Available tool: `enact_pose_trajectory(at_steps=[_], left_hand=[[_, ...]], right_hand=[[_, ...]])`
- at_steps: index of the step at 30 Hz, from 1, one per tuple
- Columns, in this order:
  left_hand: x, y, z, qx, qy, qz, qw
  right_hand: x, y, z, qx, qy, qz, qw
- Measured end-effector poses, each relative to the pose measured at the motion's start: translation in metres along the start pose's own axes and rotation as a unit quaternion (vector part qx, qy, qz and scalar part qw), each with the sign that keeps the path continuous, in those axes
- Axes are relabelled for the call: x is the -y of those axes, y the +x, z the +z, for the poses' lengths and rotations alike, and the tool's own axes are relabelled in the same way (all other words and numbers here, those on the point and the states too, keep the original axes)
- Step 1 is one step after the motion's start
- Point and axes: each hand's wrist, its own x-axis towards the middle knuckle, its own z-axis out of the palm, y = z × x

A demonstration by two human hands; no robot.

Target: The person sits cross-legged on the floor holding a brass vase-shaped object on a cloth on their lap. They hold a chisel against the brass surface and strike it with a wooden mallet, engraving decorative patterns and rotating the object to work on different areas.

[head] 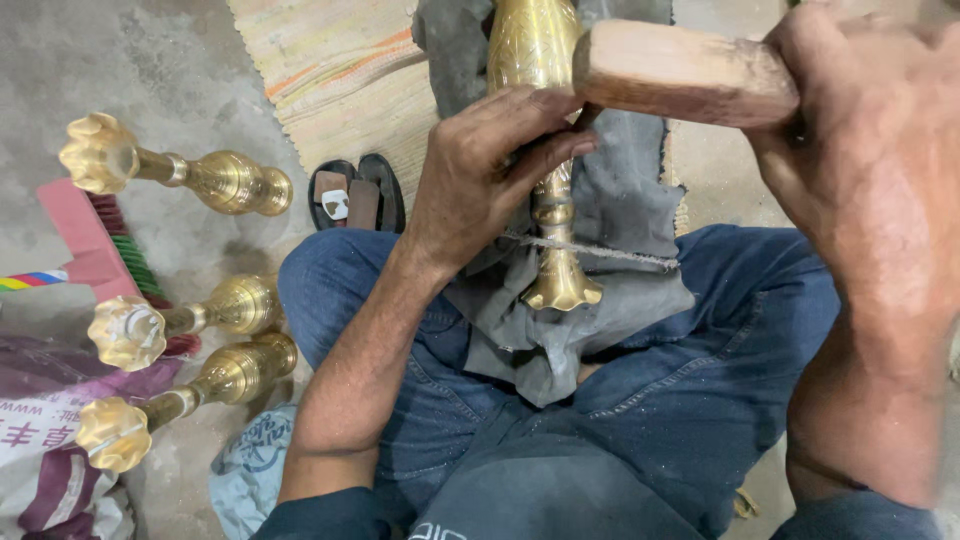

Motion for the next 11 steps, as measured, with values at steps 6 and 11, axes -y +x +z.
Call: enact_pose_trajectory(at_steps=[6, 11], left_hand=[[0.006, 0.001, 0.003, -0.002, -0.009, -0.003, 1.0], [0.004, 0.001, 0.006, 0.011, 0.012, -0.022, 1.0]], right_hand=[[-0.029, -0.004, 0.019, -0.018, 0.165, 0.115, 0.979], [-0.046, 0.0, 0.01, -0.007, 0.17, 0.111, 0.979]])
